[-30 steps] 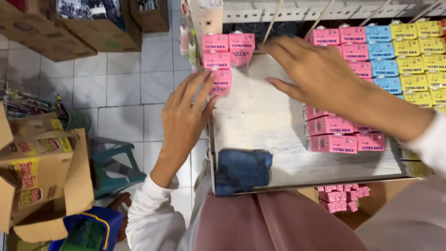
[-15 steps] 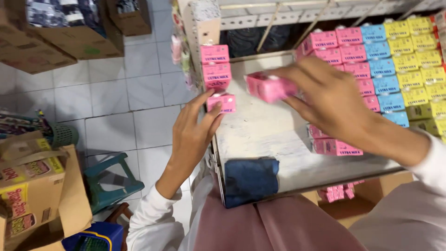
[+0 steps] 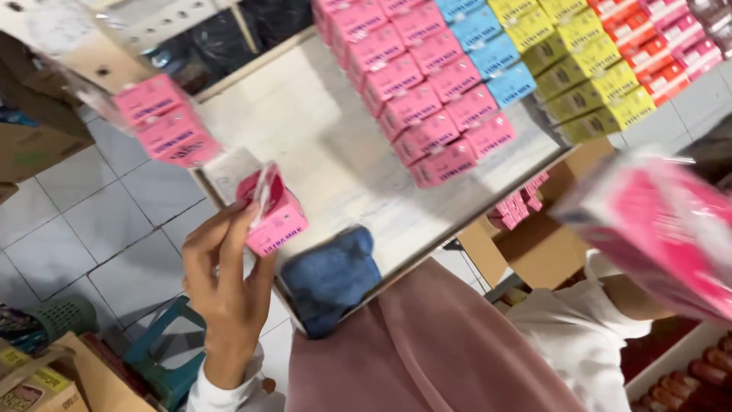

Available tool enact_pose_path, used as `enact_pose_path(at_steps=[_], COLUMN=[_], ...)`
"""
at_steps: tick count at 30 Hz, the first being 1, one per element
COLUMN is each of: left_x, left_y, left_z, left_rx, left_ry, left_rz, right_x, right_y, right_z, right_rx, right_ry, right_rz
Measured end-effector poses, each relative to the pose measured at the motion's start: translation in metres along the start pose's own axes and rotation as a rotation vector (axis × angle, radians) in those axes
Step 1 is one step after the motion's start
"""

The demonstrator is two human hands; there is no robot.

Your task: Cleaning a shelf and organizing various colors of milk cartons in a grocery store.

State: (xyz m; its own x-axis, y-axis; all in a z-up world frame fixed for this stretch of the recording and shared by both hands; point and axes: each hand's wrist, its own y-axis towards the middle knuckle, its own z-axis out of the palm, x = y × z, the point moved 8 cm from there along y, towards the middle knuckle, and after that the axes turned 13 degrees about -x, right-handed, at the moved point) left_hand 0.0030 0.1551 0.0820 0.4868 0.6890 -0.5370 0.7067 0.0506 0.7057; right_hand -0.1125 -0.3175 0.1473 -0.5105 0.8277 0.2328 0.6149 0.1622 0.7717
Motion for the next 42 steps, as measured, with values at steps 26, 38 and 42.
enact_pose_path(at_steps=[26,38,42], left_x=[-0.134,-0.123,-0.119], left_y=[-0.024,-0.063,-0.065], left_z=[0.123,0.137,0.136], left_rx=[0.547,0.124,0.098], left_ry=[-0.350,-0.256,-0.315], left_rz=[-0.045,-0.274,-0.291], right_x=[-0.006,-0.037,-0.031], right_y=[0.021,0.001,0.005], right_z=[0.148,0.166,0.168], right_rx=[0.196,0.089,0.127], right_ry=[0.224,0.470,0.398], right_rz=[0.278,0.530,0.457])
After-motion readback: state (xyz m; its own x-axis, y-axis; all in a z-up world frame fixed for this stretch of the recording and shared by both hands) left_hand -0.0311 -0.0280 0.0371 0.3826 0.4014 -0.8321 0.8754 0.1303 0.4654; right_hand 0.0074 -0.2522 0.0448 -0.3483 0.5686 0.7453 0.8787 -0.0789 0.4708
